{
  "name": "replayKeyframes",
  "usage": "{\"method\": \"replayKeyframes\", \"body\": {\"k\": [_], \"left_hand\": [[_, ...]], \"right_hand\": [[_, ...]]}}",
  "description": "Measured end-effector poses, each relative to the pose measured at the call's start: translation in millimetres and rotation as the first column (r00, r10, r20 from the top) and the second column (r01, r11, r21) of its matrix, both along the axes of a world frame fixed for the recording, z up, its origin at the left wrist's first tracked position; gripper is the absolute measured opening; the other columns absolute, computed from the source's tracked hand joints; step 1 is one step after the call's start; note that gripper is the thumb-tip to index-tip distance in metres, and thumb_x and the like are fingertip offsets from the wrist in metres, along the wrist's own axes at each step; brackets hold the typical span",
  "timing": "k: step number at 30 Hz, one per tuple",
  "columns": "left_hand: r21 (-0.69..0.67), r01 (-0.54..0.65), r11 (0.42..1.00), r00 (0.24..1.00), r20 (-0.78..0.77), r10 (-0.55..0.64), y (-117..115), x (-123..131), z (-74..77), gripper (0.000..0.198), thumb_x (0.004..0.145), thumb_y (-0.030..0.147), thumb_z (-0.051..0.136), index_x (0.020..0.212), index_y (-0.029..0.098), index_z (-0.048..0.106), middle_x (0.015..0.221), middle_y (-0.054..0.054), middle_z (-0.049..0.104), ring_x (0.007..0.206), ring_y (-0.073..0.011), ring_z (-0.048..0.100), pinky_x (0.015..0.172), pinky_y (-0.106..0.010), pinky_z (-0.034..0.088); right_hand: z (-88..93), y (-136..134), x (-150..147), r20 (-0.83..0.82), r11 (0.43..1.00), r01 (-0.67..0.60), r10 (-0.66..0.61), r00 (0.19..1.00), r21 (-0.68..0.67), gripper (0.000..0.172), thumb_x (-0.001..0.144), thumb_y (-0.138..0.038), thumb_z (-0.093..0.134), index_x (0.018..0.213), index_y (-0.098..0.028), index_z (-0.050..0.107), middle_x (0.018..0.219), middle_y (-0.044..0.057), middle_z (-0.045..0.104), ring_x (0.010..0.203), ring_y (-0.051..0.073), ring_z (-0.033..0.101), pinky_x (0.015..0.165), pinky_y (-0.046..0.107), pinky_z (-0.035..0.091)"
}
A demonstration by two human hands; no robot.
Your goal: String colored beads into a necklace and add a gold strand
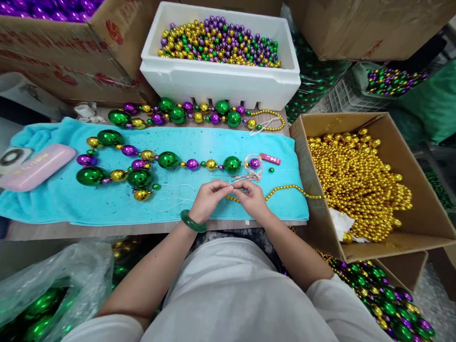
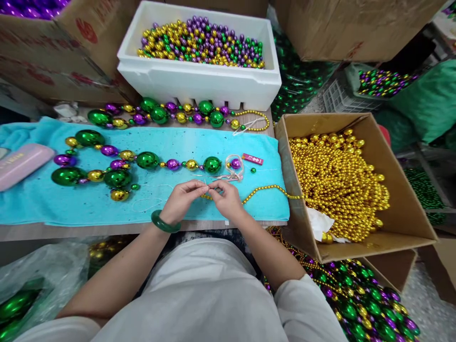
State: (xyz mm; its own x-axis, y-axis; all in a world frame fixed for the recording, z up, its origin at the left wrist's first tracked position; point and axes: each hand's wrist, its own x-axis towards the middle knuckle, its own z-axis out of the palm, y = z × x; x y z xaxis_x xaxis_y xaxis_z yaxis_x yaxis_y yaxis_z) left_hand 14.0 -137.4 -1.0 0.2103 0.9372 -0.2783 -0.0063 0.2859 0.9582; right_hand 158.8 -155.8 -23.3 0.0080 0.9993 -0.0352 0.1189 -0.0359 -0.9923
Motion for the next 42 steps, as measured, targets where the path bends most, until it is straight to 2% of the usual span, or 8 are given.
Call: {"method": "replayKeyframes", "body": {"k": [8,14,22,25,28,34,37,42], "left_hand": [[0.191,-0.033,0.981,0.984,-0.168,0.066,0.6,1.5,-0.9,0.012,0.069,0.03,0.068,0.066,0.018,0.069,0.076,-0.004,0.065,0.075,-0.017,0.057,0.074,-0.03,0.043],[0.184,0.119,0.976,0.984,-0.154,-0.091,4.2,-3.1,5.2,0.013,0.07,0.031,0.067,0.068,0.018,0.068,0.076,-0.003,0.064,0.077,-0.0168,0.056,0.077,-0.03,0.043],[0.282,0.201,0.938,0.972,-0.172,-0.157,4.9,-7.3,6.7,0.014,0.078,0.03,0.063,0.071,0.018,0.067,0.078,-0.003,0.064,0.079,-0.0164,0.057,0.078,-0.031,0.044],[0.478,0.196,0.856,0.947,-0.318,-0.04,2.4,-5.9,7.5,0.013,0.082,0.027,0.059,0.074,0.019,0.066,0.079,-0.003,0.065,0.08,-0.0169,0.058,0.079,-0.032,0.044],[0.656,0.267,0.706,0.856,-0.498,0.139,-0.9,-5.2,5.3,0.015,0.086,0.026,0.055,0.078,0.02,0.066,0.08,-0.004,0.065,0.081,-0.0184,0.057,0.079,-0.035,0.042],[0.785,0.35,0.51,0.742,-0.565,0.361,-4.8,-7.4,-1.4,0.014,0.086,0.026,0.056,0.085,0.022,0.069,0.08,-0.006,0.066,0.081,-0.0201,0.055,0.076,-0.035,0.039],[0.784,0.254,0.566,0.796,-0.502,0.339,-4.9,-4.8,1.1,0.012,0.084,0.025,0.058,0.083,0.021,0.069,0.08,-0.005,0.065,0.082,-0.019,0.055,0.077,-0.035,0.04],[0.455,-0.121,0.882,0.952,-0.2,0.234,-1.2,3.8,4.2,0.012,0.079,0.029,0.062,0.074,0.019,0.064,0.075,-0.001,0.062,0.076,-0.0147,0.056,0.073,-0.029,0.044]], "right_hand": [[10.9,-0.2,7.0,0.238,0.982,0.001,-0.046,0.97,0.189,0.007,0.08,-0.022,0.058,0.075,-0.019,0.062,0.075,0.002,0.061,0.067,0.015,0.056,0.062,0.027,0.046],[26.6,11.7,27.0,0.441,0.841,-0.313,0.101,0.892,0.44,0.02,0.088,-0.017,0.049,0.096,-0.021,0.067,0.107,0.009,0.058,0.104,0.021,0.055,0.087,0.039,0.047],[26.4,17.0,28.6,0.427,0.835,-0.355,0.163,0.889,0.421,0.011,0.088,-0.02,0.053,0.086,-0.019,0.064,0.103,0.009,0.057,0.099,0.02,0.056,0.085,0.037,0.047],[23.3,15.7,23.1,0.322,0.868,-0.288,0.16,0.933,0.404,0.01,0.089,-0.02,0.053,0.083,-0.018,0.061,0.094,0.008,0.058,0.09,0.018,0.057,0.08,0.035,0.047],[19.2,15.5,18.5,0.202,0.903,-0.206,0.137,0.97,0.377,0.011,0.088,-0.021,0.055,0.078,-0.019,0.06,0.084,0.005,0.059,0.083,0.017,0.056,0.079,0.033,0.046],[13.0,17.2,14.7,0.017,0.941,-0.161,0.163,0.986,0.299,0.011,0.084,-0.024,0.059,0.075,-0.019,0.061,0.081,0.003,0.06,0.082,0.016,0.058,0.08,0.033,0.046],[11.3,18.1,12.2,0.008,0.944,-0.174,0.179,0.984,0.28,0.012,0.084,-0.025,0.06,0.074,-0.019,0.061,0.081,0.003,0.06,0.081,0.016,0.058,0.079,0.032,0.047],[14.9,10.3,7.0,0.208,0.923,-0.06,-0.022,0.978,0.379,0.009,0.086,-0.022,0.055,0.08,-0.02,0.061,0.08,0.004,0.061,0.08,0.017,0.057,0.076,0.033,0.047]]}}
